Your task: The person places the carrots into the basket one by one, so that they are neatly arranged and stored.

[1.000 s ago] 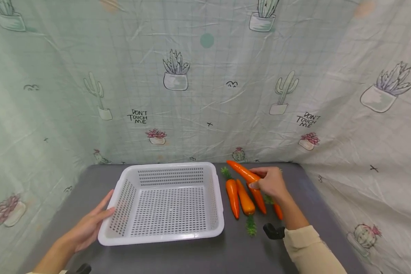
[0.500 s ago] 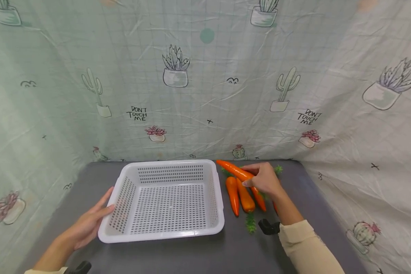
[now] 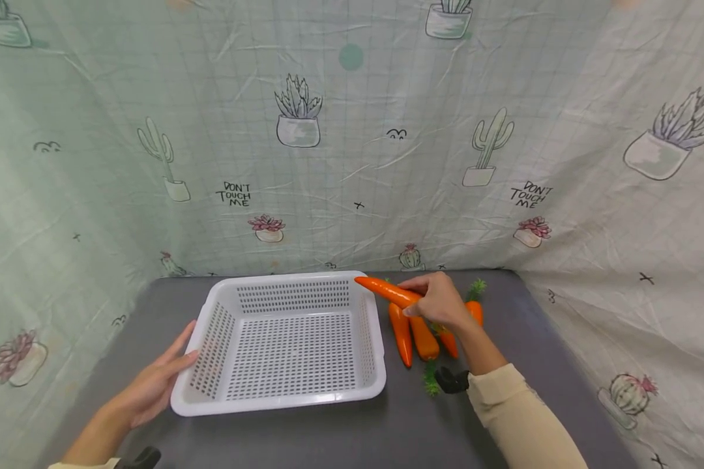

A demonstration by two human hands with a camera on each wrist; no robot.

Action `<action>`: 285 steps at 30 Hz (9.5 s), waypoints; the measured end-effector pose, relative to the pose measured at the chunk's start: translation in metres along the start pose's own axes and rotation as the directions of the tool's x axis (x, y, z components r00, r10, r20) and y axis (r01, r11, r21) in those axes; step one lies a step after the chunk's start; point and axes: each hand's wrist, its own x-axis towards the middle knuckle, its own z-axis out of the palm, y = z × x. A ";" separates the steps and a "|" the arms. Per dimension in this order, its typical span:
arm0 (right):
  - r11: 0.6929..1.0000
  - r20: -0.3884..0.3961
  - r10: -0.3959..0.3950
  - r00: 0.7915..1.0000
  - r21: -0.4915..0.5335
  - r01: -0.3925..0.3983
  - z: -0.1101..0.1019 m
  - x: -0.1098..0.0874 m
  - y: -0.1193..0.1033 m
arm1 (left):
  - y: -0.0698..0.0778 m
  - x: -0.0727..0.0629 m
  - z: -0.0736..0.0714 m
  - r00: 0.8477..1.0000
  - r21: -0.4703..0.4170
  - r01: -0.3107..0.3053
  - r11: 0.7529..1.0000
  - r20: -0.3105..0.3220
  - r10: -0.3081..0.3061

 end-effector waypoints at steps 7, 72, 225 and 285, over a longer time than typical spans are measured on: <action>1.000 0.035 0.008 0.999 -0.021 -0.007 0.008 0.007 -0.007 | -0.001 0.000 -0.001 1.000 0.000 -0.001 1.000 0.016 0.001; 0.993 0.229 -0.120 0.966 0.019 0.118 0.073 0.055 -0.064 | -0.003 0.001 -0.003 0.998 -0.044 0.001 0.999 0.071 0.002; 0.997 0.055 -0.025 0.998 0.075 0.021 0.142 0.066 -0.086 | -0.007 0.001 -0.009 0.991 -0.014 -0.004 1.000 0.137 0.006; 0.918 -0.197 0.312 0.929 0.314 -0.242 -0.015 -0.018 0.033 | -0.003 -0.001 -0.010 0.987 -0.033 -0.001 0.999 0.161 0.007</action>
